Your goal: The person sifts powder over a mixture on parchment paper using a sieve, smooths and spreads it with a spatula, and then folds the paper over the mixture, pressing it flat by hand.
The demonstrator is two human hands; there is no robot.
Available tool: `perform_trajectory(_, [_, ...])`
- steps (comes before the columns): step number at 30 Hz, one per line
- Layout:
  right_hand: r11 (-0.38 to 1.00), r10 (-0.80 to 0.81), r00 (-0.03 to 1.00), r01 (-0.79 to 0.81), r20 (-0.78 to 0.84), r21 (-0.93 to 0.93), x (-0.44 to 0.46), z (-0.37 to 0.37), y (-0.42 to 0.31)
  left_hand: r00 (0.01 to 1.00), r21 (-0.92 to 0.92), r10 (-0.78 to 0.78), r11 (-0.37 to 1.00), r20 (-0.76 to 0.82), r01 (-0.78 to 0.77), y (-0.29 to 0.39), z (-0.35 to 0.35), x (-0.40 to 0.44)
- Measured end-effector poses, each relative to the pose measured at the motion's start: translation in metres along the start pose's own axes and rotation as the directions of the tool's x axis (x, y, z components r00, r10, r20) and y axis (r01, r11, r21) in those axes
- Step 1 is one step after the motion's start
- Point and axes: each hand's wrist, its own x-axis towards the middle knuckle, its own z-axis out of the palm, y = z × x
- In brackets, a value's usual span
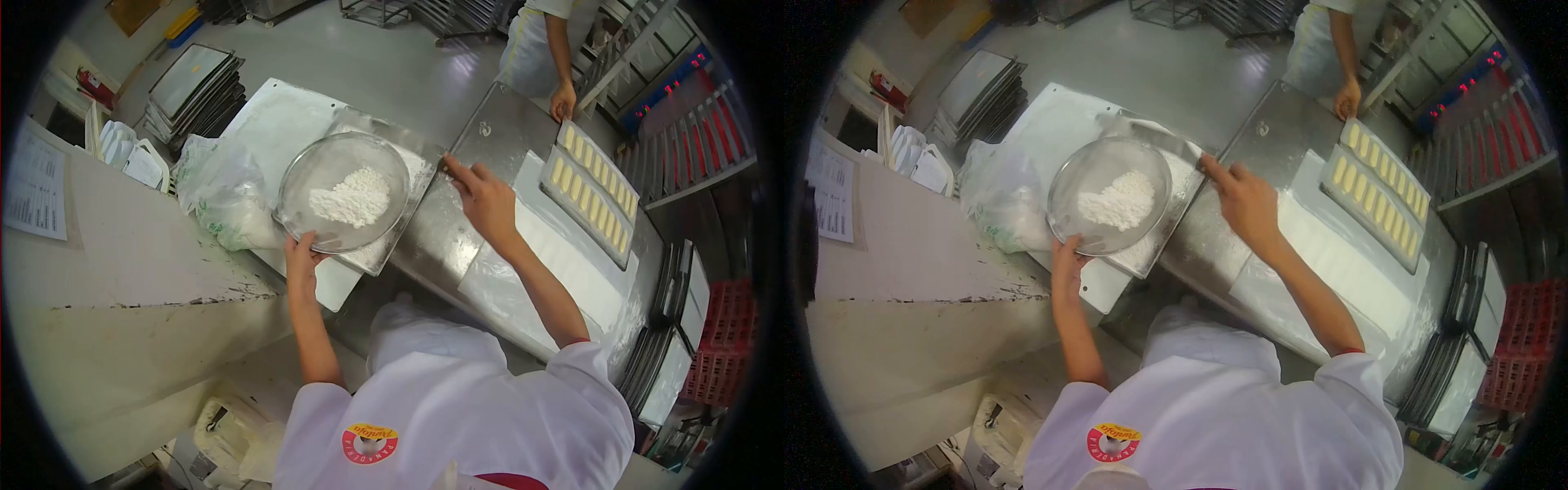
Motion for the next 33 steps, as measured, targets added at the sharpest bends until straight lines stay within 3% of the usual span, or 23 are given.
perform_trajectory(2, [0.972,0.214,0.975,-0.218,0.056,0.085,0.006,0.000,0.012,1.000,0.017,0.010,1.000,-0.005,-0.010,0.002,-0.009,0.001])
perform_trajectory(6, [0.977,0.187,0.982,-0.188,0.021,0.097,0.004,0.053,0.050,0.999,-0.026,0.025,0.999,-0.037,-0.026,0.013,-0.023,-0.002])
perform_trajectory(8, [0.977,0.204,0.970,-0.210,0.129,0.034,0.003,0.082,0.055,0.998,-0.025,0.035,0.999,-0.050,-0.036,0.012,-0.037,-0.002])
perform_trajectory(11, [0.973,0.229,0.966,-0.231,0.119,0.004,-0.001,0.115,0.061,0.994,-0.024,0.026,0.999,-0.103,-0.029,0.016,-0.049,-0.011])
perform_trajectory(17, [0.943,0.262,0.916,-0.309,0.303,0.120,-0.008,0.126,0.037,0.988,-0.045,0.012,0.999,-0.152,-0.019,0.017,-0.066,-0.012])
perform_trajectory(19, [0.935,0.246,0.906,-0.315,0.344,0.162,-0.008,0.125,0.029,0.994,-0.069,0.018,0.997,-0.104,-0.025,0.020,-0.066,-0.016])
perform_trajectory(24, [0.841,0.290,0.828,-0.460,0.479,0.285,-0.006,0.127,0.029,0.993,-0.064,0.000,0.998,-0.116,-0.007,0.012,-0.073,-0.009])
perform_trajectory(33, [0.873,0.283,0.829,-0.431,0.481,0.229,0.020,0.091,0.038,0.994,-0.057,-0.002,0.998,-0.112,-0.004,0.008,-0.053,-0.011])
